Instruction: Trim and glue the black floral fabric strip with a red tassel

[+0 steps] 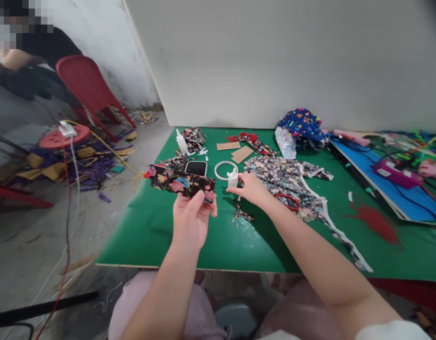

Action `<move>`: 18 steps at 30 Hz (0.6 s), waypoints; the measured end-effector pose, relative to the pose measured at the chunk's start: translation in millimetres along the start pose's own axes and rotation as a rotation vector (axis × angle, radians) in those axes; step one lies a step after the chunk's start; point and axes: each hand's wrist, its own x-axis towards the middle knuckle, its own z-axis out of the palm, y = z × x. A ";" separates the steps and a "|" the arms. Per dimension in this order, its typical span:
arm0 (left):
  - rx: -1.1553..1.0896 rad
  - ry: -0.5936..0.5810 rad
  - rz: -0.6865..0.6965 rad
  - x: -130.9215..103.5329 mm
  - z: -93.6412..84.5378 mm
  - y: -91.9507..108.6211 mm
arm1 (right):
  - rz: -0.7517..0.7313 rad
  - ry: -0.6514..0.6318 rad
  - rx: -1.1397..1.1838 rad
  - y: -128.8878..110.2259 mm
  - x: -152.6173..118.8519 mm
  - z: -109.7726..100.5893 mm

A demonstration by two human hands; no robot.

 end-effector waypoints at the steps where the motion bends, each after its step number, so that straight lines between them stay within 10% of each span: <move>1: 0.000 -0.006 -0.008 -0.1 -0.1 -0.6 | 0.002 0.001 0.001 -1.2 1.6 1.3; 18: 0.127 0.009 -0.133 -13.8 10.7 -29.6 | 0.058 0.358 0.477 -10.4 -113.8 -104.6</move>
